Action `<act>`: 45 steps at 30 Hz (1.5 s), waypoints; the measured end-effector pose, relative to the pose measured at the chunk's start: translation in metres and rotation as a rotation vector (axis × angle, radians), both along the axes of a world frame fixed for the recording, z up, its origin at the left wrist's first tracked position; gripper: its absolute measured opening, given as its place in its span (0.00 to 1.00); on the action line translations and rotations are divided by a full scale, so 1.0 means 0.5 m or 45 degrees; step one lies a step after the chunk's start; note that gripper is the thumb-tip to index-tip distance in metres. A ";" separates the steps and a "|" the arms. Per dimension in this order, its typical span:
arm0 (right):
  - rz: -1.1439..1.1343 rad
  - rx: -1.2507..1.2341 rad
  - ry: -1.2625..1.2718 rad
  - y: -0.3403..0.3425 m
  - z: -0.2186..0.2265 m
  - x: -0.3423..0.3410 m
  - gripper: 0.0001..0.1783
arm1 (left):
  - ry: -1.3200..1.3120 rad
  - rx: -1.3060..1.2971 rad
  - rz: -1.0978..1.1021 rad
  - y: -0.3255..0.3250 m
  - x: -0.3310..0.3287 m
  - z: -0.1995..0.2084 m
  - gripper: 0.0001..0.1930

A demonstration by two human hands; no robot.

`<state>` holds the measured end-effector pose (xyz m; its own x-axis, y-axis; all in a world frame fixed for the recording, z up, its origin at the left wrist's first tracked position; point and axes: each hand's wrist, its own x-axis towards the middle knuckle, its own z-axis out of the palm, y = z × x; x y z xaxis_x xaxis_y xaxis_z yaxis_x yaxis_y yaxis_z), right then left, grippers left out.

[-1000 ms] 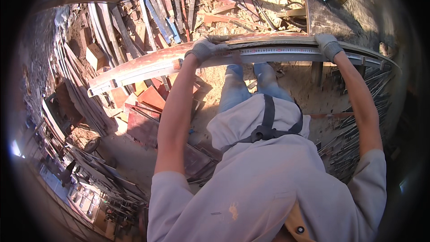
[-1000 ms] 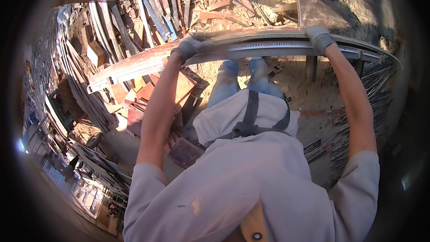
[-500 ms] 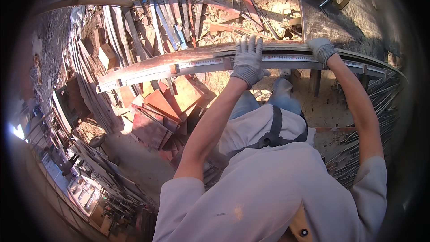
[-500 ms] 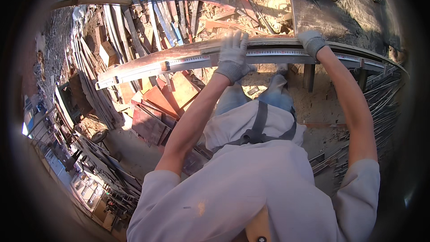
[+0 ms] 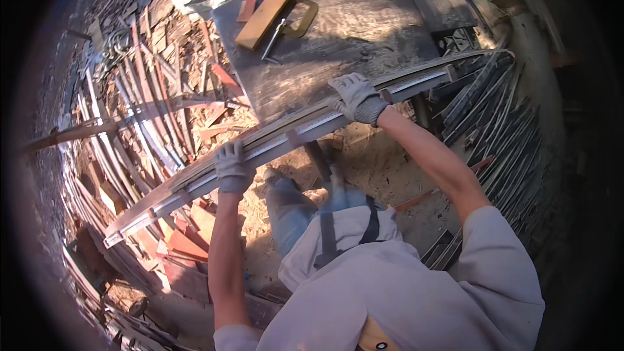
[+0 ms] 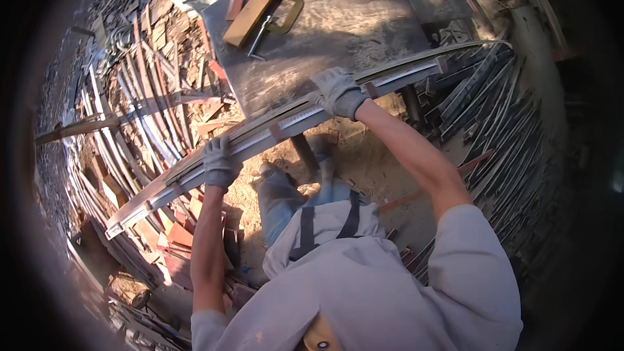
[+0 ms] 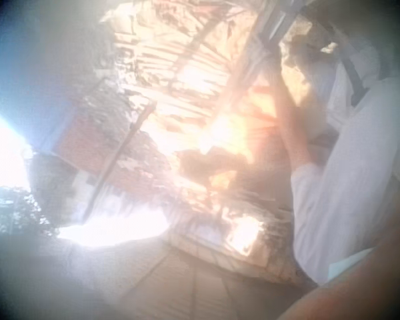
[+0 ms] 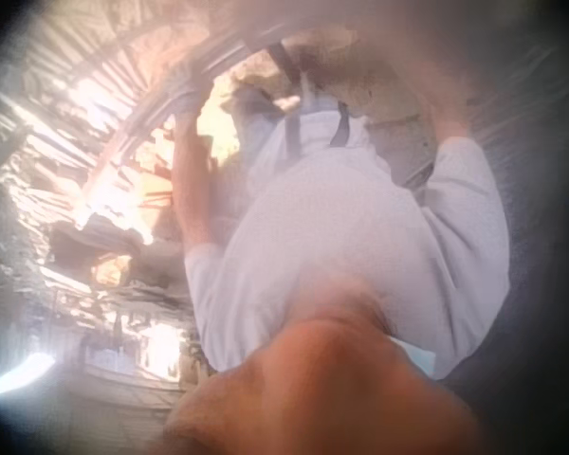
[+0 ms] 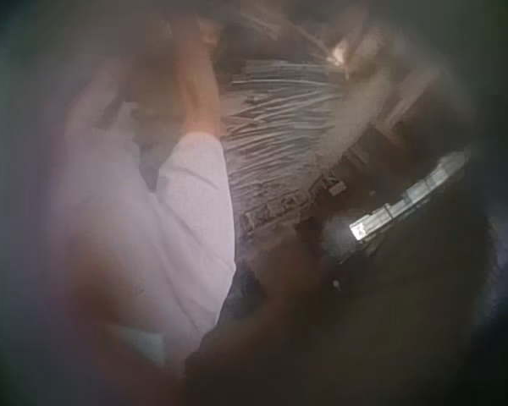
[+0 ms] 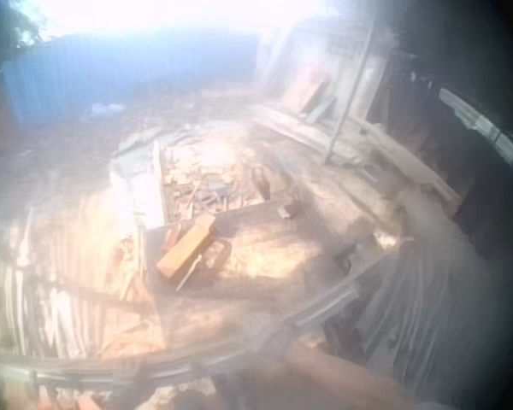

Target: The person sorts and stacks thin wooden strips in a cluttered workshop. They pick up strips from the floor, place them on a workbench, and arrange them into neat piles. The person also uses a hammer to tap and straighten the strips.

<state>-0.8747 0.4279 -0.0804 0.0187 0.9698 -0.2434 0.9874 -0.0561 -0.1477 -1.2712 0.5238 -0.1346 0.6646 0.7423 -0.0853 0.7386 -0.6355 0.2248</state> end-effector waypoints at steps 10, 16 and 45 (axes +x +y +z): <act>-0.171 0.381 -0.041 -0.017 -0.194 0.160 0.30 | 0.089 0.102 0.206 0.007 -0.036 -0.052 0.57; -0.162 0.451 0.081 0.051 -0.172 0.188 0.27 | -0.124 0.070 -0.244 -0.066 0.455 -0.032 0.75; 0.025 0.277 -0.686 0.421 -0.148 1.218 0.09 | 0.090 0.176 0.205 0.460 0.847 0.054 0.39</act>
